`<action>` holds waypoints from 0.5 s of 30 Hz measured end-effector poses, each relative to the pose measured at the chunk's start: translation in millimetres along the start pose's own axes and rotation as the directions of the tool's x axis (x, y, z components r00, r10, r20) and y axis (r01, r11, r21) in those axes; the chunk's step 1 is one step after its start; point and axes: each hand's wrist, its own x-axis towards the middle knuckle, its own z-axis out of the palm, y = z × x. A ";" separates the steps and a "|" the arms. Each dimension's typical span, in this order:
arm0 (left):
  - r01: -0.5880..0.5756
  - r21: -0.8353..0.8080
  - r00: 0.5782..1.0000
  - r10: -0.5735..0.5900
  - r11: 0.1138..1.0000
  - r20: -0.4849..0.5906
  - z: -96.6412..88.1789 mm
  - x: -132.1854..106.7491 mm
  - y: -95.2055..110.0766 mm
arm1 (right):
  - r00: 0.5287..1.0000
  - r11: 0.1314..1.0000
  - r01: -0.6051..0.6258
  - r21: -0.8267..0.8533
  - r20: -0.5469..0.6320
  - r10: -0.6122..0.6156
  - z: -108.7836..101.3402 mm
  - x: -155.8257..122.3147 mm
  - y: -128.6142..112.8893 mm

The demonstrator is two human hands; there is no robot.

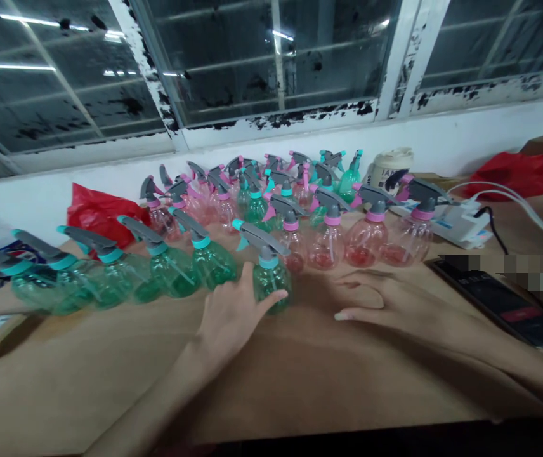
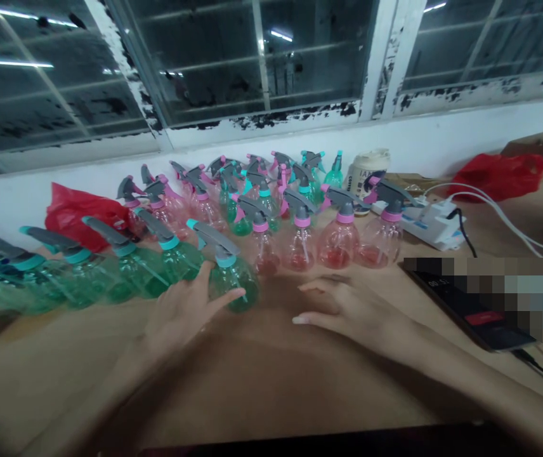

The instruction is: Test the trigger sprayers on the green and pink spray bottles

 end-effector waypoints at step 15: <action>-0.251 -0.106 0.968 0.250 0.962 -0.018 34.1 -27.6 64.7 | 0.949 0.853 0.294 0.432 -0.236 -0.208 21.0 36.5 -16.7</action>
